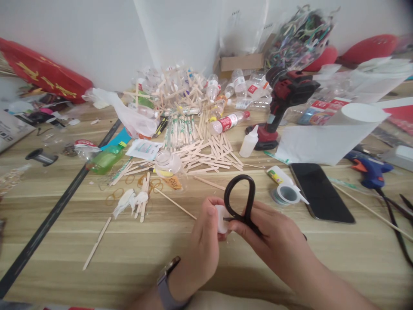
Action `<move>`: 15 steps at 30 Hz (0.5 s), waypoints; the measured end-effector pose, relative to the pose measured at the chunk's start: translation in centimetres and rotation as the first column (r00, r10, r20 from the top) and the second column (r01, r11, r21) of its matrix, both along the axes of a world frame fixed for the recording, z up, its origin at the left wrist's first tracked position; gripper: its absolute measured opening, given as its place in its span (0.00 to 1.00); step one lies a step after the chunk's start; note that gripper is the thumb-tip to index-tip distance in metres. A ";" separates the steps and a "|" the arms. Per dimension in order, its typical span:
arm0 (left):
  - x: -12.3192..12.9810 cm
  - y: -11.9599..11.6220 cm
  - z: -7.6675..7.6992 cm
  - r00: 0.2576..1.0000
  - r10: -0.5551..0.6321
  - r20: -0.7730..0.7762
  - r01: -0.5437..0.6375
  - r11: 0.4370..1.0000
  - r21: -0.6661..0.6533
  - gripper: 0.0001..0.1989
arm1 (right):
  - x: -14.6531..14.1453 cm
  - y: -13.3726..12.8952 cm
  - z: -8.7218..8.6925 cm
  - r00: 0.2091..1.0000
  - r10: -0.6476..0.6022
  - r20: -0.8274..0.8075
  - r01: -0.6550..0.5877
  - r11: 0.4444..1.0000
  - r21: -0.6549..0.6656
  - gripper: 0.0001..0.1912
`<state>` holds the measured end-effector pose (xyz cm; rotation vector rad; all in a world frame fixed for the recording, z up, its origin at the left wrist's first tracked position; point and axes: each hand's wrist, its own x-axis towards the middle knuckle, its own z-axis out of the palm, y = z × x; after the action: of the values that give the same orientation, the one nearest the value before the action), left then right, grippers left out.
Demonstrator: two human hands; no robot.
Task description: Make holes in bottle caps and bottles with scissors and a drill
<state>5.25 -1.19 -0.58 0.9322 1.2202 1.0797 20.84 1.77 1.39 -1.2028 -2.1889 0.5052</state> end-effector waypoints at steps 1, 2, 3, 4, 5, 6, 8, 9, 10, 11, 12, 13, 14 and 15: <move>-0.1 -0.1 0.2 0.998 -0.001 -0.068 0.005 0.999 0.051 0.25 | -0.1 -0.1 0.1 1.000 -0.002 -0.016 0.001 1.000 -0.026 0.28; -0.1 -0.2 0.3 0.992 -0.003 -0.126 0.018 0.993 0.119 0.23 | -0.3 -0.1 0.2 0.999 -0.008 -0.042 0.005 0.998 -0.070 0.27; -0.2 -0.2 0.5 0.985 -0.007 -0.173 0.041 0.981 0.191 0.22 | -0.5 -0.2 0.2 0.997 -0.020 -0.074 0.009 0.991 -0.137 0.27; -0.3 -0.3 0.6 0.977 -0.022 -0.213 0.077 0.964 0.254 0.20 | -0.7 -0.2 0.3 0.994 -0.036 -0.105 0.012 0.975 -0.223 0.27; -0.4 -0.4 0.5 0.968 -0.040 -0.247 0.117 0.945 0.305 0.18 | -0.8 -0.3 0.3 0.989 -0.058 -0.133 0.012 0.947 -0.322 0.27; -0.5 -0.5 0.4 0.959 -0.053 -0.279 0.152 0.926 0.347 0.16 | -1.0 -0.3 0.3 0.985 -0.081 -0.152 0.008 0.903 -0.429 0.28; -0.9 -0.6 -0.1 0.939 -0.058 -0.340 0.210 0.878 0.430 0.13 | -1.2 -0.5 0.2 0.976 -0.121 -0.183 -0.018 0.787 -0.616 0.29; -1.0 -0.6 -0.5 0.929 -0.048 -0.368 0.231 0.851 0.472 0.13 | -1.2 -0.5 0.1 0.970 -0.138 -0.199 -0.037 0.728 -0.684 0.30; -1.2 -0.6 -0.8 0.920 -0.034 -0.391 0.248 0.822 0.512 0.13 | -1.3 -0.6 0.0 0.964 -0.154 -0.216 -0.057 0.676 -0.735 0.30; -1.3 -0.6 -1.2 0.913 -0.022 -0.407 0.264 0.792 0.550 0.14 | -1.3 -0.6 0.0 0.958 -0.166 -0.235 -0.079 0.634 -0.769 0.32; -1.4 -0.5 -1.5 0.909 -0.016 -0.416 0.280 0.762 0.584 0.16 | -1.3 -0.6 0.0 0.951 -0.172 -0.256 -0.103 0.605 -0.790 0.33; -1.5 -0.4 -1.7 0.908 -0.016 -0.418 0.294 0.736 0.610 0.17 | -1.2 -0.6 0.0 0.945 -0.173 -0.278 -0.127 0.586 -0.800 0.34; -1.5 -0.4 -1.8 0.909 -0.022 -0.416 0.305 0.715 0.629 0.18 | -1.2 -0.6 0.0 0.940 -0.173 -0.295 -0.147 0.574 -0.806 0.34; -1.6 -0.3 -1.9 0.912 -0.037 -0.408 0.314 0.703 0.639 0.19 | -1.1 -0.5 0.1 0.936 -0.170 -0.307 -0.163 0.566 -0.808 0.34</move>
<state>3.69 -1.48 -2.45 1.8803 0.9709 1.2630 19.72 1.23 1.47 -1.3920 -1.6035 1.7619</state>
